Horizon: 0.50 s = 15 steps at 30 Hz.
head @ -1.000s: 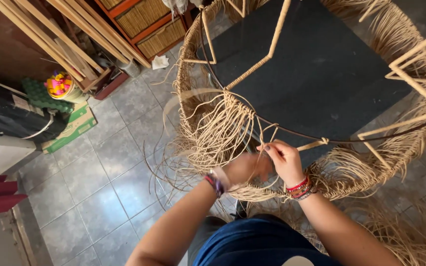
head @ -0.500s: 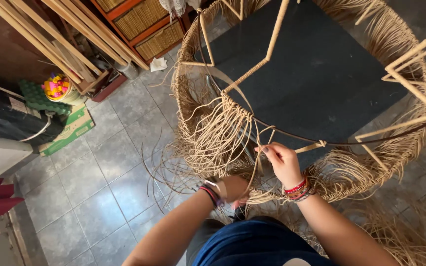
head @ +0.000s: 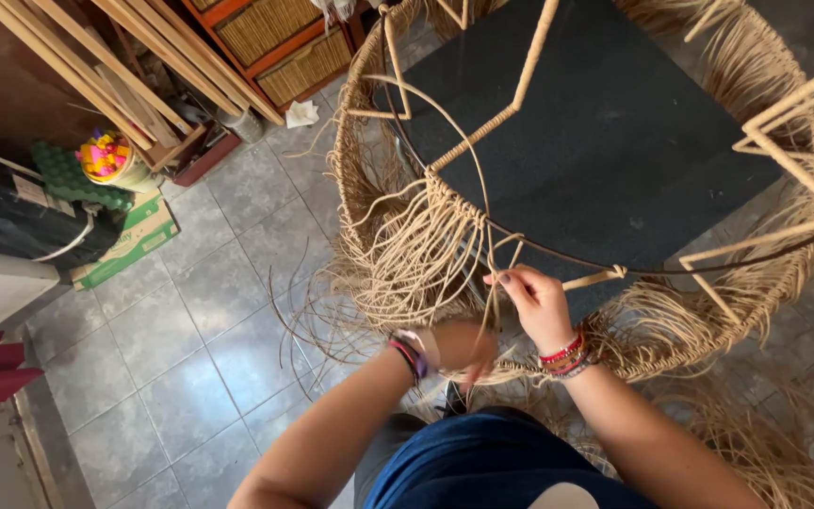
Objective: Weaving natural fiber strands into a large circular furniture frame
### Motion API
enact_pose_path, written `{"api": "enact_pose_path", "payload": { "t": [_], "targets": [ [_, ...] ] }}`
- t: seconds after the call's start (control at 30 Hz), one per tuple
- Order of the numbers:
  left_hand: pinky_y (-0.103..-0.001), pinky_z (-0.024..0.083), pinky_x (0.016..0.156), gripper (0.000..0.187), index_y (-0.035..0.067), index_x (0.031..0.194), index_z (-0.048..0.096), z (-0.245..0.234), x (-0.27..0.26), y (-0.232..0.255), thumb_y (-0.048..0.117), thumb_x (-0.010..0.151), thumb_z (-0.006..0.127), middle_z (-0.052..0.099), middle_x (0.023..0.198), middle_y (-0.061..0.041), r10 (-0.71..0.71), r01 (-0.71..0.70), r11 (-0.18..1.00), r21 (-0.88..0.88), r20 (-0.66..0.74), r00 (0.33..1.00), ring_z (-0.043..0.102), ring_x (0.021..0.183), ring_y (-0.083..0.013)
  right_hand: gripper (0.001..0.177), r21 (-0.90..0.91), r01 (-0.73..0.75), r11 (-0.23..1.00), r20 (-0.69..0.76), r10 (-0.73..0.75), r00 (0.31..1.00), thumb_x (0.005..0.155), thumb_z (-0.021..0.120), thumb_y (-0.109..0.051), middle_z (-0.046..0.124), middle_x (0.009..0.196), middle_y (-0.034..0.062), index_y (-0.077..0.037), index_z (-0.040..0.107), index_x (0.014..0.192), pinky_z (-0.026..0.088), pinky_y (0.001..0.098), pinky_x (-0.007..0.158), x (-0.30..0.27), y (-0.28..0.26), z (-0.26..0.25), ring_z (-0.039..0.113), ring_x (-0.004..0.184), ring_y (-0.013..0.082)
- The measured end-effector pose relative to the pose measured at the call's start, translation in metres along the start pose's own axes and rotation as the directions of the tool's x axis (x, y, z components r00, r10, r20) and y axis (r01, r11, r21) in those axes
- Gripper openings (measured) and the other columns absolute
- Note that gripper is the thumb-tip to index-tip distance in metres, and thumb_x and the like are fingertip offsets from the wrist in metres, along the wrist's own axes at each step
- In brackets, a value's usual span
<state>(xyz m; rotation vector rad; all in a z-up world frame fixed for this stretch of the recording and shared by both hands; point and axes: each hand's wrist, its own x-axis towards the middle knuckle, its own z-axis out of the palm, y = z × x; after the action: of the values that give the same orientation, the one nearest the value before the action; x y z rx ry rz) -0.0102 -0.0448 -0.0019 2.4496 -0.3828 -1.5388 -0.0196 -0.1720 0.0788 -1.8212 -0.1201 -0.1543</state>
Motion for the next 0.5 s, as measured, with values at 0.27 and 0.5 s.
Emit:
{"api": "enact_pose_path", "payload": {
  "t": [0.27,0.5],
  "targets": [
    [-0.053,0.057,0.087,0.036,0.015,0.089,0.082,-0.021,-0.048,-0.035,0.015,0.101,0.048,0.076,0.088,-0.022,0.794,-0.816,0.578,0.008,-0.236,0.560,0.073,0.093,-0.0466,0.016,-0.008,-0.026,1.000,-0.016,0.026,1.000,0.098,0.067,-0.011,0.062,0.059,0.0034,-0.006,0.078,0.088,0.048,0.0273,0.061,0.003,-0.017,0.004,0.056,0.064,0.0085],
    [-0.045,0.055,0.086,0.026,-0.005,0.119,0.062,0.018,0.019,-0.061,0.012,0.104,0.048,0.070,0.105,-0.027,0.731,-0.682,-0.197,-0.705,-0.569,0.377,0.072,0.091,-0.0378,0.017,0.004,-0.048,0.999,-0.008,0.048,0.999,0.098,0.068,-0.013,0.065,0.063,0.0062,-0.006,0.078,0.088,0.051,0.0312,0.064,0.000,-0.001,0.002,0.056,0.065,0.0096]
  ]
}}
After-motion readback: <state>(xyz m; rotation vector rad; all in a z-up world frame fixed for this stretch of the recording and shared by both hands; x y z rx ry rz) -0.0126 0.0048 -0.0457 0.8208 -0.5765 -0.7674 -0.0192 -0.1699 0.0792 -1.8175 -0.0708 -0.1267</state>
